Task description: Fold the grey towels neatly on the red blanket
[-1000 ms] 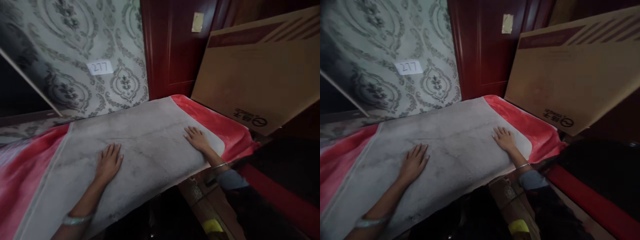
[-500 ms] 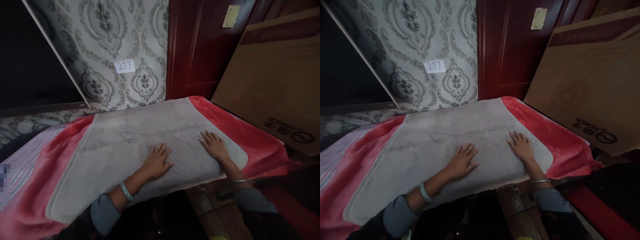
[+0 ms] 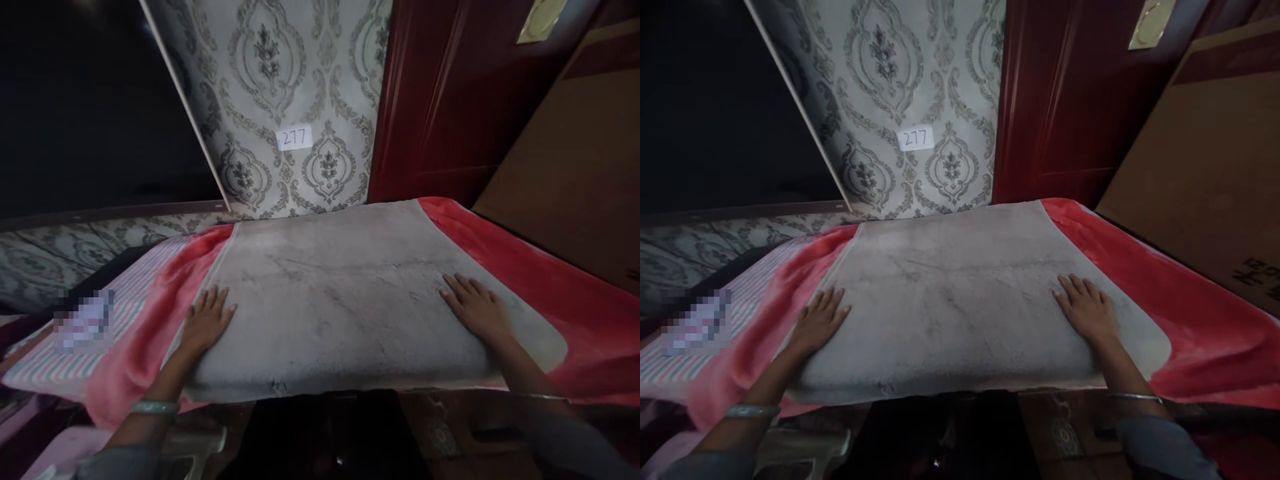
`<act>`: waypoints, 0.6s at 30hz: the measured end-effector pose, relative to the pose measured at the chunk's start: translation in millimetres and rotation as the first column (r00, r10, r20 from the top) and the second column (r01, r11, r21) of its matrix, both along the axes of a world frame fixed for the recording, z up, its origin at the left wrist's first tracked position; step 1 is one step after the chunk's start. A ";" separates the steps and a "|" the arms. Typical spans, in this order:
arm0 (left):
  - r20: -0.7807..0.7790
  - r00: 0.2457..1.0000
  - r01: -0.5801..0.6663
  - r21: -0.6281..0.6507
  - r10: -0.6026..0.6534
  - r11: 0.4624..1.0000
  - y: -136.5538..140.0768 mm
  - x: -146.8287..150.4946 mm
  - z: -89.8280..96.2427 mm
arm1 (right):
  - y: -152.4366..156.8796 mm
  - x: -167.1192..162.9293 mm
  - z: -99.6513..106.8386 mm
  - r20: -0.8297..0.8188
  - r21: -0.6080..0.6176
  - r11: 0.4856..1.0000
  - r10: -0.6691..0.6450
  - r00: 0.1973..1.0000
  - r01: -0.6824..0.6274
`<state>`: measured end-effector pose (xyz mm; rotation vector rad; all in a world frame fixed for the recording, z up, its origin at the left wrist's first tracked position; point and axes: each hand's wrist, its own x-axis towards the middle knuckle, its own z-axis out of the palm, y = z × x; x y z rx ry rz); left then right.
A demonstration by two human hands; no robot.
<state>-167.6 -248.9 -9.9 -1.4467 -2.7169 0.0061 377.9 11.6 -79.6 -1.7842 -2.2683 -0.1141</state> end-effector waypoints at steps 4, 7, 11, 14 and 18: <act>0.030 0.996 -0.089 0.077 0.087 0.993 -18.3 -15.2 0.6 | 0.2 1.1 -1.4 -0.010 -0.016 1.000 -0.016 1.000 0.016; 0.012 0.997 -0.073 0.148 0.072 0.986 -23.8 -12.9 0.0 | -0.5 0.9 -2.3 -0.021 -0.014 1.000 -0.018 1.000 0.017; -0.019 0.999 -0.030 0.200 0.034 0.979 -27.6 -10.6 -1.4 | 0.5 1.3 -8.1 -0.068 0.029 1.000 -0.003 0.998 0.005; -0.037 0.999 -0.012 0.217 0.021 0.976 -29.2 -14.0 -5.1 | 5.0 4.0 -16.1 -0.114 0.074 0.997 0.021 0.993 -0.013; -0.078 0.996 -0.013 0.234 0.032 0.972 -28.9 -17.9 -11.1 | 14.6 9.9 -26.3 -0.177 0.096 0.995 0.050 0.983 -0.034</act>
